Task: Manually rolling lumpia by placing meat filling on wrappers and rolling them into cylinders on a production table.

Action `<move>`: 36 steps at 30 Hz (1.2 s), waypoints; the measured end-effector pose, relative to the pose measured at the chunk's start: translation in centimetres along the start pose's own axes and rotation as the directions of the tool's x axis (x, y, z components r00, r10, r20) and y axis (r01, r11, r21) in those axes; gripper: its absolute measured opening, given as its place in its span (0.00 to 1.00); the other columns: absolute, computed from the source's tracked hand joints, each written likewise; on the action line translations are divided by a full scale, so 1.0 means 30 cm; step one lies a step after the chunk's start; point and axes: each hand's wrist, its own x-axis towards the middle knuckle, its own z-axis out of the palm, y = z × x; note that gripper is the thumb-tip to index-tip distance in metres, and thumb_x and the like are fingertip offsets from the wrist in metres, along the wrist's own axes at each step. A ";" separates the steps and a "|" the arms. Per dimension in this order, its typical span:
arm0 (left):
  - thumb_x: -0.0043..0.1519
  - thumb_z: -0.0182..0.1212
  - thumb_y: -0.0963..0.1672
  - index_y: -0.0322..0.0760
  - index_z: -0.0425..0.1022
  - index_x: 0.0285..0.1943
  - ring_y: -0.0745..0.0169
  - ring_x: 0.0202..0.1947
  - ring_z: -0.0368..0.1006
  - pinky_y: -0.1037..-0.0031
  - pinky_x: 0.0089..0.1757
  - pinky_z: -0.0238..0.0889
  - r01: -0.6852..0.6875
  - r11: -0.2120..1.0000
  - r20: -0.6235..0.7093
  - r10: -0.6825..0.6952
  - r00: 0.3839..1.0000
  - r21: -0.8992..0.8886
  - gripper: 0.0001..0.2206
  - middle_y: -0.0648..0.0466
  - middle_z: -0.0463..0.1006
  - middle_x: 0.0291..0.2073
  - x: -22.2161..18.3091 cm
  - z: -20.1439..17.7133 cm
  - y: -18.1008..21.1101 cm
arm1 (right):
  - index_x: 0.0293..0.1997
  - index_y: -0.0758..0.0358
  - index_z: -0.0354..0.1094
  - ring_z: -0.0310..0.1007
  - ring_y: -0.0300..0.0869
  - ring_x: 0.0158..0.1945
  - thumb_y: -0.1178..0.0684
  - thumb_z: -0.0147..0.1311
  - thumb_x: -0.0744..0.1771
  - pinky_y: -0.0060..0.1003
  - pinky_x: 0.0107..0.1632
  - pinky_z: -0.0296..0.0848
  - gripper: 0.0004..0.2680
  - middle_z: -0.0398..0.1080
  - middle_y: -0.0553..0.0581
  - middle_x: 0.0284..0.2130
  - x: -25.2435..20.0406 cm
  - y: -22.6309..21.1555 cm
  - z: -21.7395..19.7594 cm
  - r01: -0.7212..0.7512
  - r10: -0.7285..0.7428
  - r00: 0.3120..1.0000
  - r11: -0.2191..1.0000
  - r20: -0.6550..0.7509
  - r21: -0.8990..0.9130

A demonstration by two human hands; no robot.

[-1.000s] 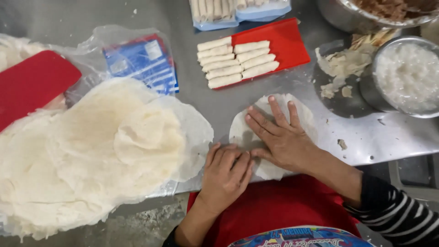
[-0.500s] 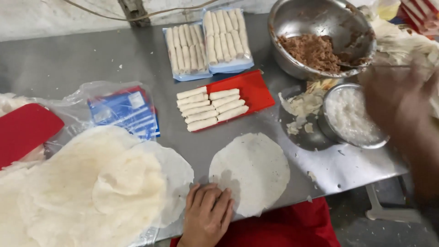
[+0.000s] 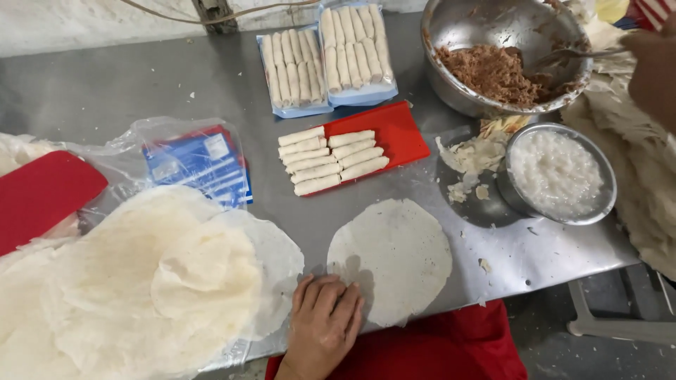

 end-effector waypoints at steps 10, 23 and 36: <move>0.62 0.66 0.42 0.38 0.79 0.47 0.52 0.44 0.74 0.54 0.54 0.63 0.006 1.000 -0.043 -0.006 0.999 -0.011 0.06 0.53 0.73 0.35 -0.001 -0.009 0.005 | 0.60 0.62 0.81 0.64 0.43 0.23 0.65 0.40 0.75 0.38 0.26 0.58 0.16 0.79 0.63 0.38 -0.141 -0.113 0.019 -0.233 0.100 0.969 0.677 0.226 0.698; 0.64 0.68 0.46 0.35 0.76 0.55 0.47 0.56 0.69 0.59 0.52 0.63 -0.137 0.975 0.154 0.164 0.974 -0.176 0.14 0.52 0.73 0.50 0.097 0.154 0.054 | 0.75 0.25 0.48 0.62 0.37 0.19 0.56 0.53 0.62 0.37 0.15 0.61 0.32 0.60 0.44 0.31 -0.507 -0.739 -0.534 0.553 -0.689 0.724 0.609 0.032 0.569; 0.64 0.72 0.48 0.29 0.61 0.70 0.36 0.65 0.65 0.50 0.62 0.65 -0.021 0.970 0.142 0.057 0.988 -0.242 0.31 0.39 0.65 0.65 0.075 0.105 0.043 | 0.69 0.20 0.51 0.73 0.28 0.55 0.42 0.43 0.68 0.24 0.49 0.82 0.20 0.69 0.33 0.46 -0.425 -0.667 -0.620 0.599 -0.651 0.669 0.758 0.358 0.258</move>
